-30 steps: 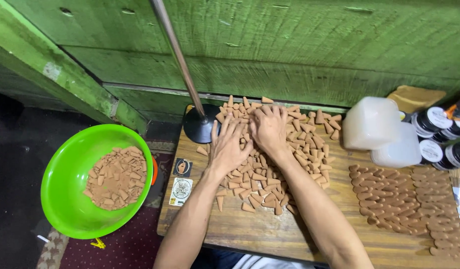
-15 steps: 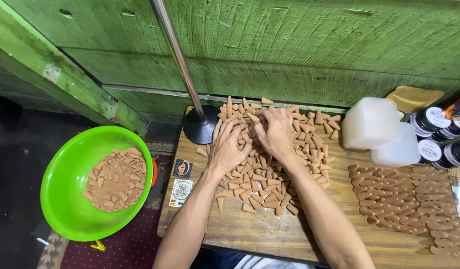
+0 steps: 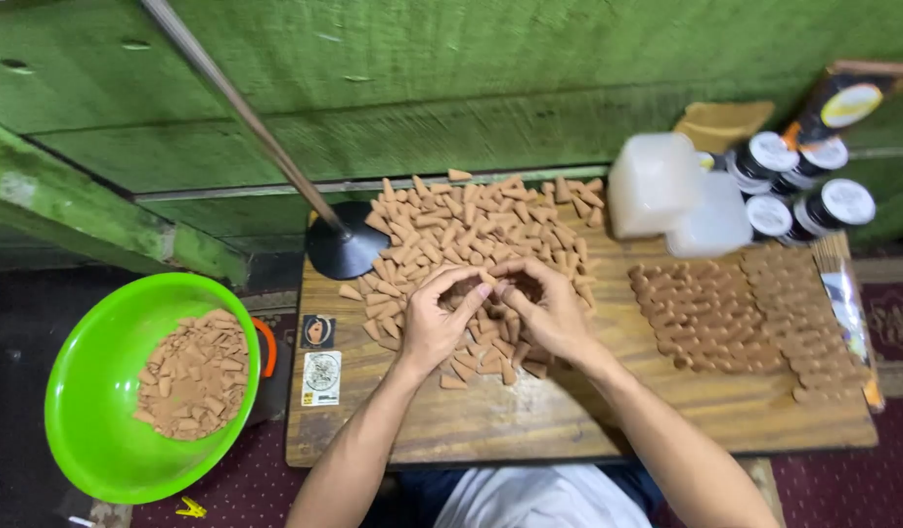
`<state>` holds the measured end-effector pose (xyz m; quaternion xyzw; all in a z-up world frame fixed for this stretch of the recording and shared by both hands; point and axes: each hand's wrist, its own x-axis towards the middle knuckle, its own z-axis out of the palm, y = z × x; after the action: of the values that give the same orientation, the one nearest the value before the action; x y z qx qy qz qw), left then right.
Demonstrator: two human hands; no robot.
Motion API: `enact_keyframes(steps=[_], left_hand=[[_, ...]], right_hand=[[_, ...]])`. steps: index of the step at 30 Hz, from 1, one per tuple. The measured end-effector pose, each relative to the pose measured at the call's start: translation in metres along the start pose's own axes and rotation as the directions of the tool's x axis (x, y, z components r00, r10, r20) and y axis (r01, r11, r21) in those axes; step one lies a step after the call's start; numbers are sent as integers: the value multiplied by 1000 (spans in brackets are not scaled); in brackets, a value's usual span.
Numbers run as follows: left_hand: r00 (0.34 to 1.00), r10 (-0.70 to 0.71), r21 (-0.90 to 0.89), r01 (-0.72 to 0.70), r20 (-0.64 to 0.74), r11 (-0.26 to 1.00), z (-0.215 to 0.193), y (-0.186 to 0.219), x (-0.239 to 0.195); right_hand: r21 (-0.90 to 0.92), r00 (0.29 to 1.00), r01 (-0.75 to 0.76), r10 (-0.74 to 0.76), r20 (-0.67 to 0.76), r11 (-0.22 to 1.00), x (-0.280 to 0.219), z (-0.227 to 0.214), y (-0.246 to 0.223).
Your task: Arranging small cone-shaped incense products from a large pile into organized rows on a wooden table.
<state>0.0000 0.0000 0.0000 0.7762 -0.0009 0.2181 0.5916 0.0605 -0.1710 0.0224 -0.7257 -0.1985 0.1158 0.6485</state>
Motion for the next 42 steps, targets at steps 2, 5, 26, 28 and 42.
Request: enact_keyframes(steps=[2, 5, 26, 28, 42], left_hand=[[999, -15, 0, 15, 41, 1000, 12, 8, -8], [994, -29, -25, 31, 101, 999, 30, 25, -24], [922, 47, -56, -27, 383, 998, 166, 49, -79], [917, 72, -41, -60, 394, 997, 174, 46, -80], [911, 144, 87, -192, 386, 978, 202, 40, -80]], right_hand=[[35, 998, -26, 28, -50, 999, -20, -11, 7], [23, 991, -4, 7, -135, 1000, -52, -27, 6], [-408, 926, -85, -80, -370, 909, -193, -120, 37], [-435, 925, -74, -102, -366, 897, -197, -124, 42], [-615, 880, 7, -298, -371, 788, -201, -131, 68]])
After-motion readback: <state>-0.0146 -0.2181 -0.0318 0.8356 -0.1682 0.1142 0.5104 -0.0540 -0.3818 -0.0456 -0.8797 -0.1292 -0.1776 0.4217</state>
